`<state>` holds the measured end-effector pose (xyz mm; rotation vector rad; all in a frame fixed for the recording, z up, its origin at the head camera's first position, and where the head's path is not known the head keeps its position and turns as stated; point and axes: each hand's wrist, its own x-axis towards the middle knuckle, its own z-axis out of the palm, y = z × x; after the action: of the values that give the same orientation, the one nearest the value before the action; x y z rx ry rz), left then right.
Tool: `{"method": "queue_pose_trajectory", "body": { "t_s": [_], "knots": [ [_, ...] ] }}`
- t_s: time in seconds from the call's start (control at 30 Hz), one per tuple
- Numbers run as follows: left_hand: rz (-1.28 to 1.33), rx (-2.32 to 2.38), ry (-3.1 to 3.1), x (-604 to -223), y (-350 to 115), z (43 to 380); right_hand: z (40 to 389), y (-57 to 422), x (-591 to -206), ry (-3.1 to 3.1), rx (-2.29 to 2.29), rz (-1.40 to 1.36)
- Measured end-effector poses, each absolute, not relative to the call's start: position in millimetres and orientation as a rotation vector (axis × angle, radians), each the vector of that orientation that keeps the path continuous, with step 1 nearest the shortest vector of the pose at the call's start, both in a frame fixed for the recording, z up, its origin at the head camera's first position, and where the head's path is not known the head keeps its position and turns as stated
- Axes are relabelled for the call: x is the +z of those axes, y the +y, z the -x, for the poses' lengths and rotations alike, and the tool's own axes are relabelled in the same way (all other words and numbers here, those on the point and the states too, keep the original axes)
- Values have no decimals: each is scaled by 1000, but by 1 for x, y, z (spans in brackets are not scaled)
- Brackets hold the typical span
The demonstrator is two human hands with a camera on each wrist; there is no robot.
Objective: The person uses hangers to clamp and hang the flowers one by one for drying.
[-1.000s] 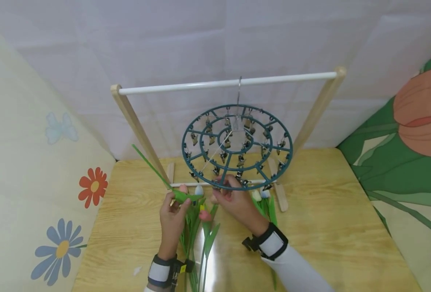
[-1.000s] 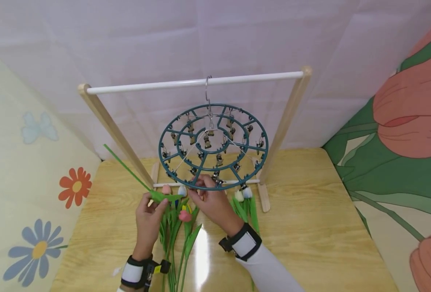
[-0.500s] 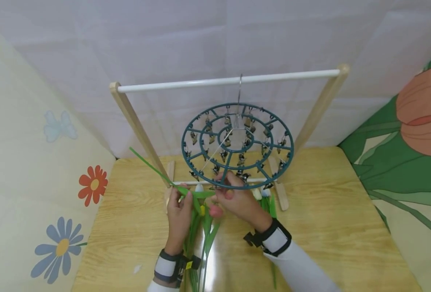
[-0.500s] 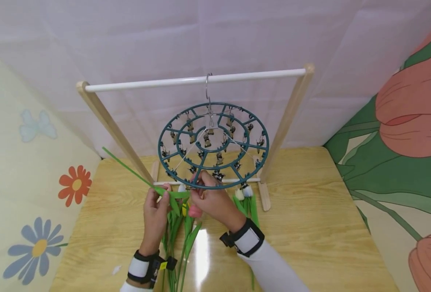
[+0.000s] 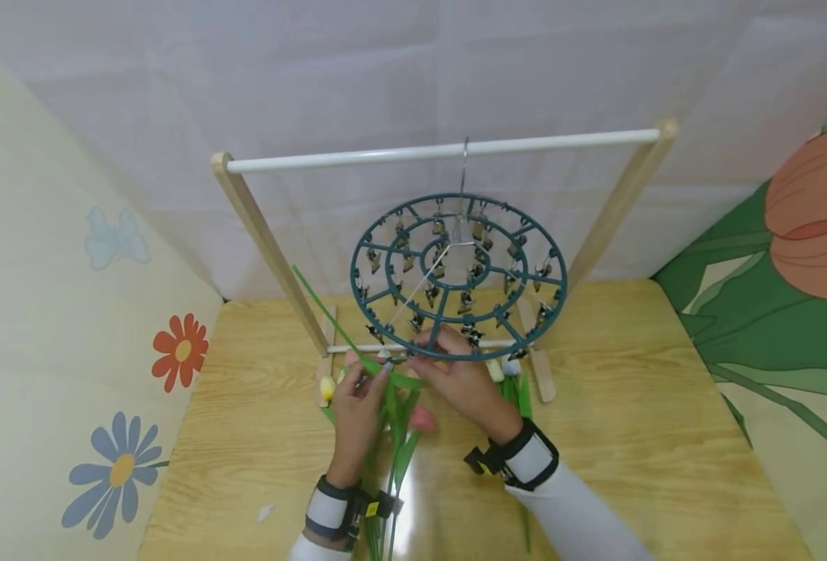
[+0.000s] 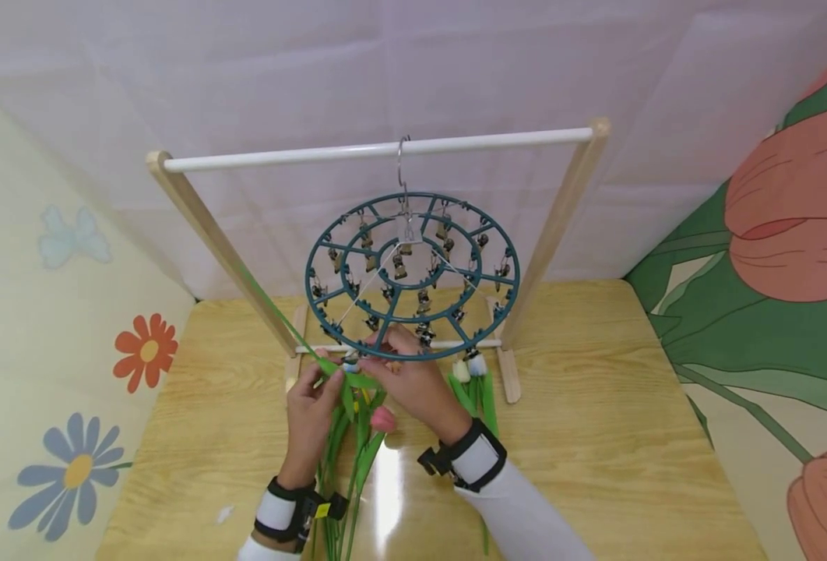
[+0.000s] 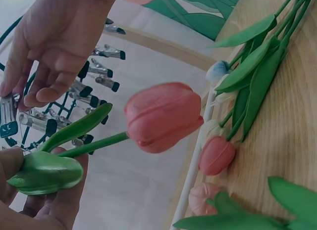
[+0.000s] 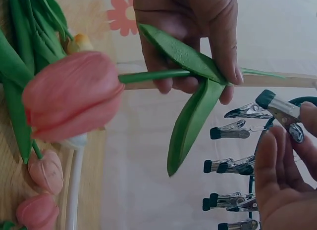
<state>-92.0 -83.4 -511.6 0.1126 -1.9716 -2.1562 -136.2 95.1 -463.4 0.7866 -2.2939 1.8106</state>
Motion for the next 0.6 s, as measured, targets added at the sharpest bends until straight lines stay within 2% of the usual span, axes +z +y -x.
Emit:
{"method": "queue_pose_trajectory", "body": {
  "t_s": [0.3, 0.6],
  "knots": [
    [9, -2109, -2006, -517, -76, 96, 138, 88, -462, -2214, 1794, -674],
    [133, -2110, -1995, -520, -75, 98, 139, 80, -464, -2137, 1758, -701]
  ]
}}
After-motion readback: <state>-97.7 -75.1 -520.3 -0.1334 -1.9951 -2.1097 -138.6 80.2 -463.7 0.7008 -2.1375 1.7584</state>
